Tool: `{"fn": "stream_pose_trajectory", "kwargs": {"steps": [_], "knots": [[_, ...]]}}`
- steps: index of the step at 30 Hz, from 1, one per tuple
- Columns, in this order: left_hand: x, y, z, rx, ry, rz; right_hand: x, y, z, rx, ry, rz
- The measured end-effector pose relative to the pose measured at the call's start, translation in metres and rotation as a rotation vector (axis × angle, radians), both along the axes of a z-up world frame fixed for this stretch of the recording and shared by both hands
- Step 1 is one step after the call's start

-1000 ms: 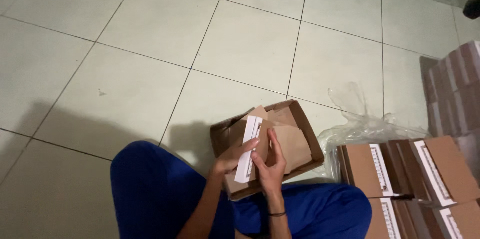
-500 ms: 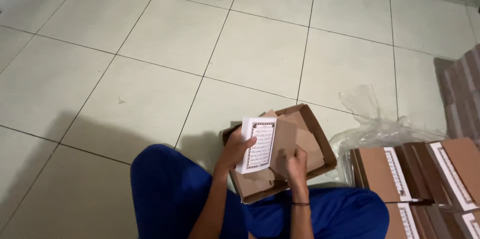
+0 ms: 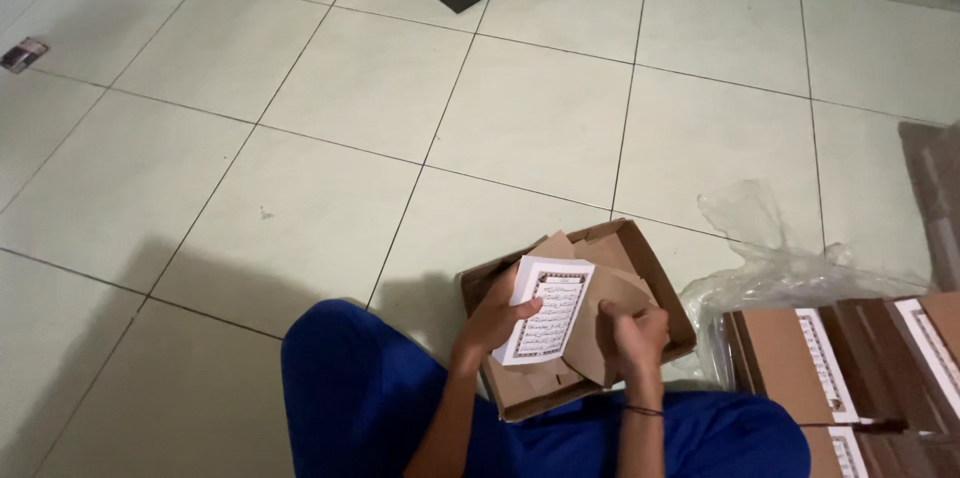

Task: The person sits on the floor and repeatedly places small printed certificates into brown paper envelopes, then sets the filled envelopes aside. The person handles the certificates and envelopes by hand without using tools.

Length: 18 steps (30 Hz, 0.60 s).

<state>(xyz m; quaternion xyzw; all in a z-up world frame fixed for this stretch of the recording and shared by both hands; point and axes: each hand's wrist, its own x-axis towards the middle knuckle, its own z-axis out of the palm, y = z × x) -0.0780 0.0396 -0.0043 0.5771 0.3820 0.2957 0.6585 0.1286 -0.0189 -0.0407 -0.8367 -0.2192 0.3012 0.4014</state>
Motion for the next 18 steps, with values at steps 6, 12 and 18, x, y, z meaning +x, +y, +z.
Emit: {"fn": "stream_pose_trajectory", "kwargs": {"steps": [6, 12, 18], "knots": [[0.045, -0.013, -0.056, 0.054, 0.250, 0.299, -0.043, 0.007, 0.048, 0.221, 0.281, -0.264], [0.038, -0.003, -0.054, 0.104, 0.400, 0.315, -0.020, 0.004, 0.036, 0.191, 0.153, -0.109], [0.029, -0.003, -0.026, 0.104, 0.231, 0.347, -0.032, 0.007, 0.053, 0.370, 0.240, -0.219]]}}
